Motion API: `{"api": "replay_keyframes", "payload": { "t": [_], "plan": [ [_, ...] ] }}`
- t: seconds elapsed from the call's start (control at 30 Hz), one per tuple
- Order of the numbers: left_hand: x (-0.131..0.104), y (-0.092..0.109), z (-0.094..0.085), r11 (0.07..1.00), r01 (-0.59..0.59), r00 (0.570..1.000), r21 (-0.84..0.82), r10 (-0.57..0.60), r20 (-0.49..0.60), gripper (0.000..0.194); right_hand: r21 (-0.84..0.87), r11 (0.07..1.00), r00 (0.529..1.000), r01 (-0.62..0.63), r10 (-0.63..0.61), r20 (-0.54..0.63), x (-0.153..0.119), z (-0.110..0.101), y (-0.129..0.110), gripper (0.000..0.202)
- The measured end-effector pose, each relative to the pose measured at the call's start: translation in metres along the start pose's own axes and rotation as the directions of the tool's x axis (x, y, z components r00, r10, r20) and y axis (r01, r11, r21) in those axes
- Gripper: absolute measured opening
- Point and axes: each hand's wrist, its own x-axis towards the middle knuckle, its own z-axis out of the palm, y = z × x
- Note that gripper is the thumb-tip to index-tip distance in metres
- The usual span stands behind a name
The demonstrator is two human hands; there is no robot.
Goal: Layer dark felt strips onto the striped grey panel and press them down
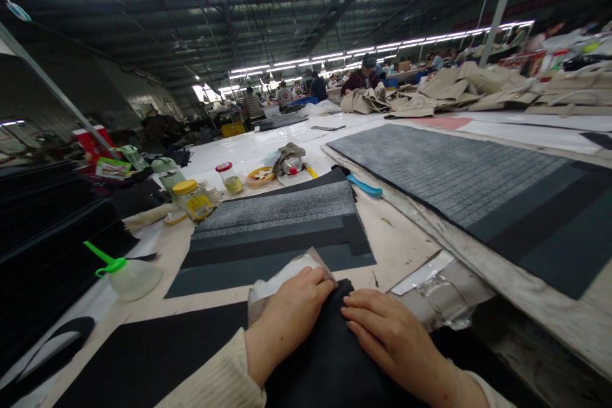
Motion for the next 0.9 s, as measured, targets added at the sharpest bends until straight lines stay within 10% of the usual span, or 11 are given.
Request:
{"api": "replay_keyframes", "payload": {
  "t": [0.3, 0.63, 0.9],
  "plan": [
    [-0.033, -0.028, -0.022, 0.987, 0.109, 0.984, 0.119, -0.124, 0.128, 0.031, -0.01, 1.0, 1.0, 0.007, -0.007, -0.025, 0.0, 0.001, 0.0, 0.022],
    [0.019, 0.009, -0.004, 0.996, -0.073, 0.997, 0.052, 0.072, 0.008, 0.021, -0.007, 1.0, 1.0, -0.011, 0.011, 0.0, 0.001, -0.001, -0.001, 0.022],
    [-0.021, -0.034, -0.013, 0.99, -0.013, 0.997, 0.144, 0.001, 0.082, 0.028, 0.001, 1.0, 1.0, 0.003, -0.003, -0.017, 0.002, -0.002, 0.0, 0.021]
  ]
}}
